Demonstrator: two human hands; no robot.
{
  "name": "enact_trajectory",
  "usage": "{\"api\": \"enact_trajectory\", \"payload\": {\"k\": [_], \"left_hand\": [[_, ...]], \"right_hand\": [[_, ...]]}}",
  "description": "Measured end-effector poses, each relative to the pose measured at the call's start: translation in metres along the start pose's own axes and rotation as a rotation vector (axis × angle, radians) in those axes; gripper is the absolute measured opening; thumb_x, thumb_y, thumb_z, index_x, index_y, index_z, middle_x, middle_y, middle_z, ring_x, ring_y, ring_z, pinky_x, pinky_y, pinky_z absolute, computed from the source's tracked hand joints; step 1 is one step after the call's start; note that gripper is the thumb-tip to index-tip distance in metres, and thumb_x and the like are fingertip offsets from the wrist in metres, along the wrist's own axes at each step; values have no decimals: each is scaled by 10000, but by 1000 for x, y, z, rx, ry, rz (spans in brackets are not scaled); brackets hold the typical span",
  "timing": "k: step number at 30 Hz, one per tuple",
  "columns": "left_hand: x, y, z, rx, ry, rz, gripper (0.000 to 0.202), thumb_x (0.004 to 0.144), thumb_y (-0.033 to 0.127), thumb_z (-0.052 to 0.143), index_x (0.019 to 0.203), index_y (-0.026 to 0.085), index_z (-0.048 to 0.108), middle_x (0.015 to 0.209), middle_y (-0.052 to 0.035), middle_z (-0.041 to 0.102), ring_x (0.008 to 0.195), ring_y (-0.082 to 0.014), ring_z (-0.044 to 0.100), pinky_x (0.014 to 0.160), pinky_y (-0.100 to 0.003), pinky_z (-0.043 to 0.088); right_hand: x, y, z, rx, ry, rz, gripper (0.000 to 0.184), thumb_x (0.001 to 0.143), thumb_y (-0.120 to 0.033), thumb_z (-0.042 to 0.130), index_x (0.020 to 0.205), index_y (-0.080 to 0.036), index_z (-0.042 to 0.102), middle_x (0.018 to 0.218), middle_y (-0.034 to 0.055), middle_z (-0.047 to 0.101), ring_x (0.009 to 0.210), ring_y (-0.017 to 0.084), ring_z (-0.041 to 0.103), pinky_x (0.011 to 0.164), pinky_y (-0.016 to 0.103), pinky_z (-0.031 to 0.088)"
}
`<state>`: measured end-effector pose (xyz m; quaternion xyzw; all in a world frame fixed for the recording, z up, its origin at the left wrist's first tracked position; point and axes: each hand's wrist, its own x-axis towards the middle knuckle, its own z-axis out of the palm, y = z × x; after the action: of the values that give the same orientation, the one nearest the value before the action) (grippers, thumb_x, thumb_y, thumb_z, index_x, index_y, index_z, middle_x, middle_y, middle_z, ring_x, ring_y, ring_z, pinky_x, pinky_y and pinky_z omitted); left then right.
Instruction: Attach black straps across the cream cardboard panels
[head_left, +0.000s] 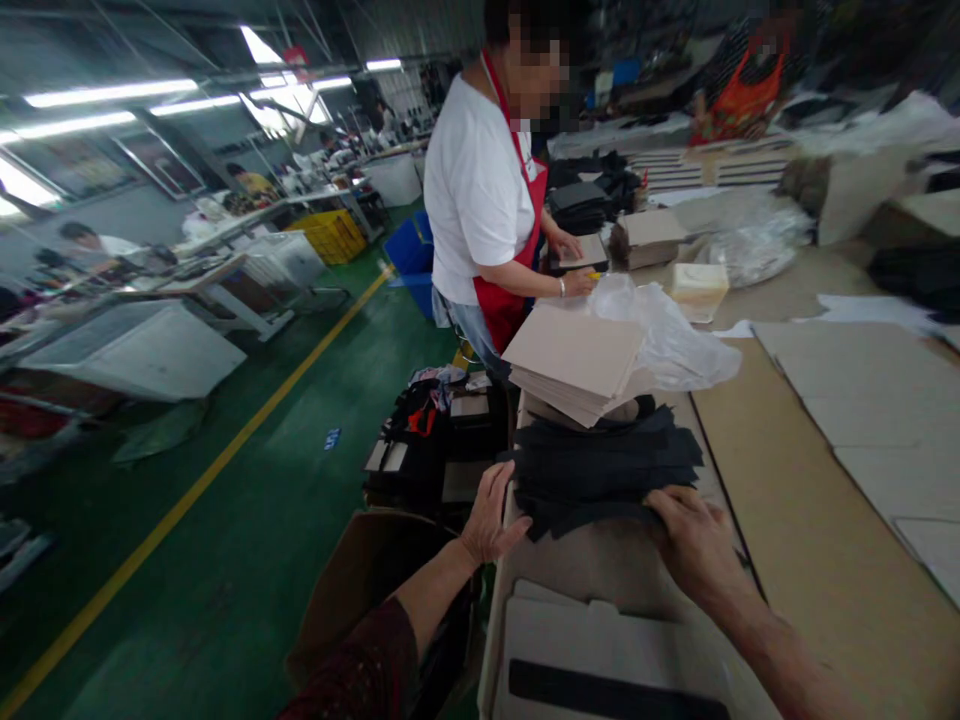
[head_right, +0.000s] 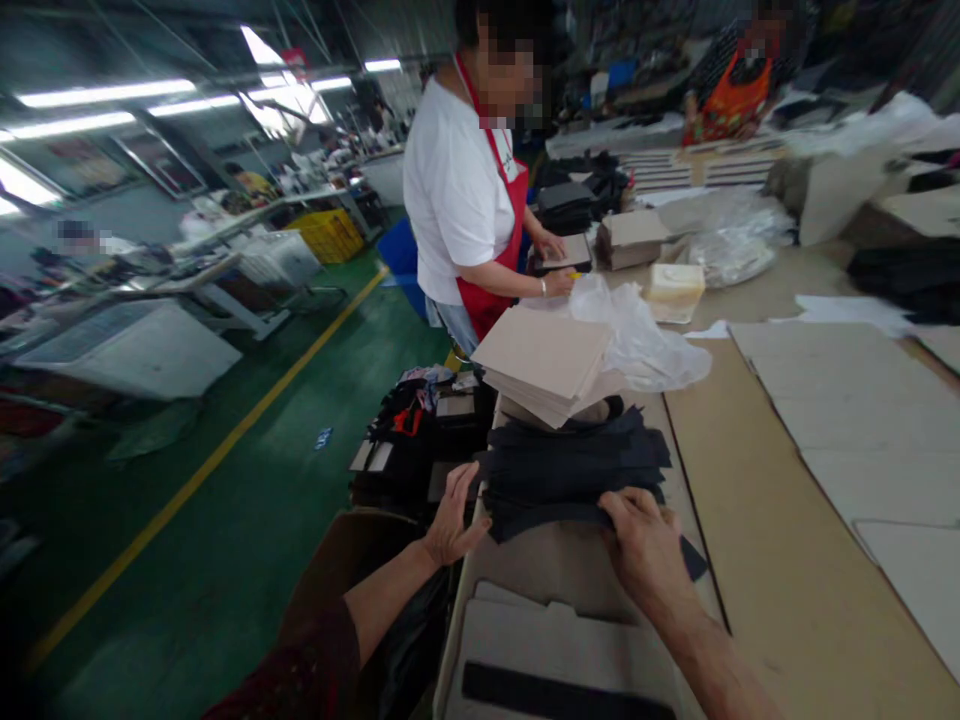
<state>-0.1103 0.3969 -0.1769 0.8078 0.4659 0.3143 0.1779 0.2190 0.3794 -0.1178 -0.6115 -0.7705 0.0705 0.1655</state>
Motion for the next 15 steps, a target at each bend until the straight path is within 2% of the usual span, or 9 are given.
{"api": "enact_trajectory", "payload": {"k": [1, 3, 5, 7, 9, 12, 15], "left_hand": [[-2, -9, -3, 14, 2, -33, 784, 862, 428, 495, 1502, 116, 166, 1437, -197, 303, 1368, -321, 285, 1134, -513, 289], [-1, -29, -4, 57, -1, -124, 666, 896, 330, 414, 1489, 117, 201, 1433, -191, 325, 1371, -291, 292, 1145, -500, 276], [8, -47, 0, 113, -21, -232, 636, 876, 230, 395, 1480, 117, 233, 1434, -191, 340, 1373, -283, 295, 1147, -510, 265], [22, -62, 7, 158, -85, -312, 751, 794, 224, 510, 1486, 120, 239, 1463, -196, 326, 1384, -328, 271, 1125, -552, 277], [38, -73, 13, 184, -185, -335, 932, 675, 235, 638, 1502, 135, 220, 1495, -188, 313, 1401, -371, 236, 1105, -576, 295], [57, -79, 17, 208, -320, -308, 1088, 567, 215, 718, 1514, 145, 186, 1482, -172, 364, 1411, -364, 239, 1122, -538, 297], [65, -76, 12, 245, -380, -274, 1042, 594, 220, 728, 1495, 116, 215, 1411, -182, 441, 1340, -333, 367, 1112, -472, 332]], "right_hand": [[-9, 11, 5, 65, 33, 36, 142, 862, -265, 496, 944, -221, 603, 1012, 79, 655, 1013, 260, 561, 806, 407, 369], [-22, 28, 12, 212, 52, 115, 274, 862, -468, 494, 875, -216, 601, 913, 76, 655, 868, 246, 600, 767, 392, 408], [-30, 35, 13, 350, 31, 244, 386, 822, -595, 502, 856, -223, 598, 810, 51, 646, 749, 227, 604, 702, 360, 442], [-33, 32, 8, 448, 1, 395, 446, 779, -646, 539, 928, -232, 607, 750, 25, 645, 697, 219, 610, 638, 325, 462], [-29, 22, -2, 489, -38, 495, 500, 754, -657, 580, 1027, -239, 606, 693, 0, 643, 660, 214, 619, 587, 295, 465], [-13, -4, -14, 446, -97, 480, 492, 759, -656, 595, 1009, -233, 622, 629, -10, 633, 625, 211, 622, 565, 280, 456], [13, -32, -13, 387, -145, 291, 423, 813, -627, 549, 937, -232, 634, 699, 9, 668, 663, 212, 643, 595, 285, 456]]}}
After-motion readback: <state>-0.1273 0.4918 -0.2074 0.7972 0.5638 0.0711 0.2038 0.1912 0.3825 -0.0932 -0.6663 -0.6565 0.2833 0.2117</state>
